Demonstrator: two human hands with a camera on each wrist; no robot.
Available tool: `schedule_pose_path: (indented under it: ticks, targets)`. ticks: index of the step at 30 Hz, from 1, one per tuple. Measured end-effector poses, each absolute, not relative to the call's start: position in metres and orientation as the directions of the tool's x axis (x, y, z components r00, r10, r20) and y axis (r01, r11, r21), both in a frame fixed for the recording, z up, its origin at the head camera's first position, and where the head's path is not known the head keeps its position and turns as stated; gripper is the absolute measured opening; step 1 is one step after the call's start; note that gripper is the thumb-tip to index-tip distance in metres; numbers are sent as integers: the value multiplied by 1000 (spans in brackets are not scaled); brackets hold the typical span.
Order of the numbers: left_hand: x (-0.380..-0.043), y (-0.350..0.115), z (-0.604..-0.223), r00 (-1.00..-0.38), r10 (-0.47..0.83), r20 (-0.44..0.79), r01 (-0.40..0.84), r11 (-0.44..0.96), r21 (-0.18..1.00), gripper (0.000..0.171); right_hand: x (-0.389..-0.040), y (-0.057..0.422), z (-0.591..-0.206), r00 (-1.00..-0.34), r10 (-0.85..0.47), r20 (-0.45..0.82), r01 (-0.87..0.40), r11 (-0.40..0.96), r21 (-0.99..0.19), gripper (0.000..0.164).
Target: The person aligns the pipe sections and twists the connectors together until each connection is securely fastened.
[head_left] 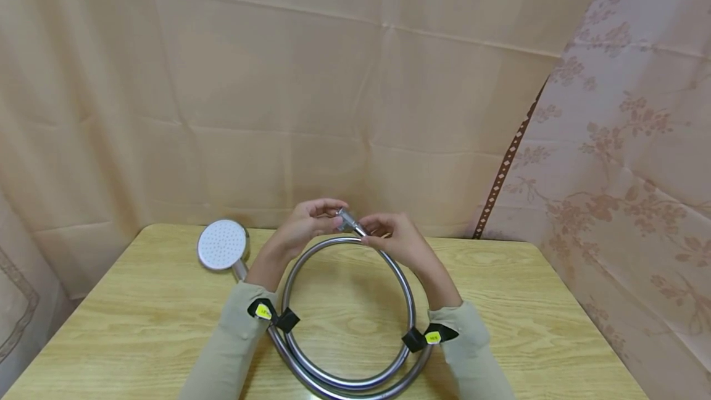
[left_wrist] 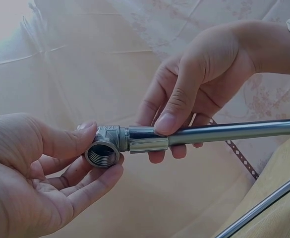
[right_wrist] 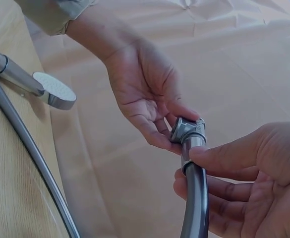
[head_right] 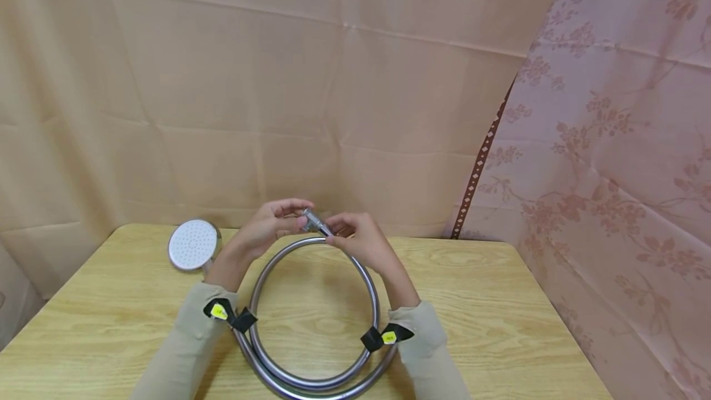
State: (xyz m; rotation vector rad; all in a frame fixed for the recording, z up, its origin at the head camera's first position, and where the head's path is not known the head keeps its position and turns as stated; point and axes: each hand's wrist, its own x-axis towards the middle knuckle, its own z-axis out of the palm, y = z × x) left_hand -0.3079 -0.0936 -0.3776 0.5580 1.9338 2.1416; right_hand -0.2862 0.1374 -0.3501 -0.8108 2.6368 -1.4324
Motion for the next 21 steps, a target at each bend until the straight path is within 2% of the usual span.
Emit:
schedule_pose_path:
  ticks: [5, 15, 21]
  targets:
    - [-308, -93, -377, -904, 402, 146, 109, -115, 987, 43, -288, 140, -351, -856, -473, 209, -427, 420, -801, 25]
    - [-308, -92, -379, -898, 413, 154, 115, -118, 986, 42, -291, 145, -352, -872, -485, 67, -275, 372, -887, 28]
    - [-308, -93, -381, -893, 419, 167, 132, -110, 985, 42, -293, 146, -352, -860, -510, 33, -233, 333, -914, 29]
